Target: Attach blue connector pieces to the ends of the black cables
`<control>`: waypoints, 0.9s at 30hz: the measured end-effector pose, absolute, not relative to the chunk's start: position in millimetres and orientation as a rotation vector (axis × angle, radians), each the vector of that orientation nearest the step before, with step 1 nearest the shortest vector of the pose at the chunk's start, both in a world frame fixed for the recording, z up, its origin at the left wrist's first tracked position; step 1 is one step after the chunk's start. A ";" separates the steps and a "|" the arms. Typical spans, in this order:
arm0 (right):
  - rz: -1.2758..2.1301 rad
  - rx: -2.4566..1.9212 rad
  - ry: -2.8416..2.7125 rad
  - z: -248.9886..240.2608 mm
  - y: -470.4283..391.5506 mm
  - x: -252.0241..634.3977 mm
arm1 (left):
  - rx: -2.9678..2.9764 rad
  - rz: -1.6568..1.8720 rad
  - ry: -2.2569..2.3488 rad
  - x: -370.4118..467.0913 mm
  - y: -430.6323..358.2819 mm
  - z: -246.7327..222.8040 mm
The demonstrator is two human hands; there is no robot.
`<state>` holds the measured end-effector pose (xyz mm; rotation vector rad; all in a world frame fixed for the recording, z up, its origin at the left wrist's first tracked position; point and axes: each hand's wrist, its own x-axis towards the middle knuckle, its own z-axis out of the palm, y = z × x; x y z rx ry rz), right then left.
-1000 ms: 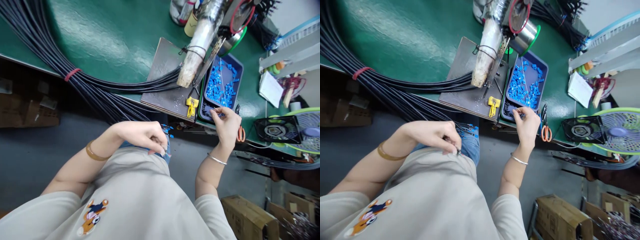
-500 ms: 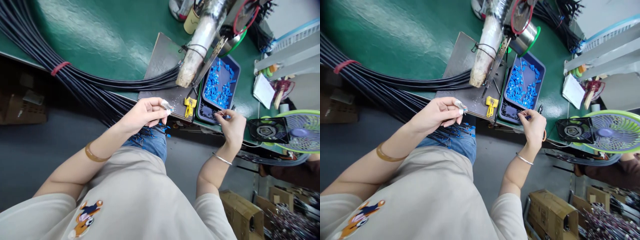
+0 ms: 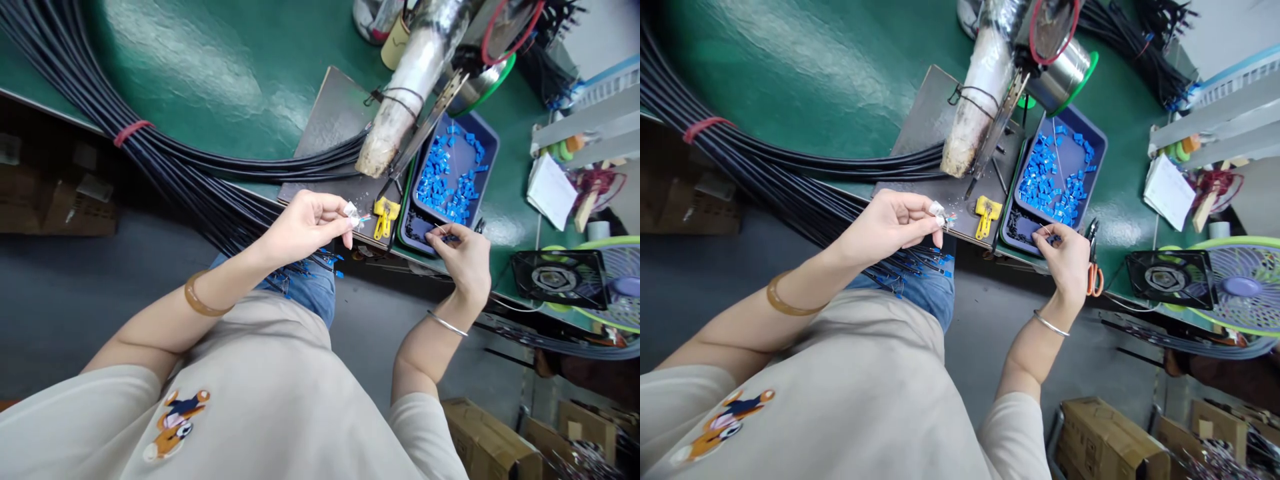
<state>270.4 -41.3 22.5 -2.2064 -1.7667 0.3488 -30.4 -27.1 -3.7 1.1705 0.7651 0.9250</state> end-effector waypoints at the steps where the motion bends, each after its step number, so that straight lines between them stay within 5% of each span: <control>1: 0.355 -2.202 -1.765 22.5 -41.3 270.4 | 1.182 0.921 0.765 -30.2 -26.6 -3.5; 11: 0.269 -2.172 -1.679 21.8 -42.7 265.5 | 1.209 0.911 0.797 -25.5 -25.0 -4.5; 16: 0.017 -1.765 -1.295 25.4 -63.0 210.7 | 1.220 0.912 0.850 -22.1 -26.2 -5.3; 27: 0.429 -1.467 -1.381 6.5 -69.0 138.3 | 1.279 0.864 0.888 -23.6 -29.8 -5.6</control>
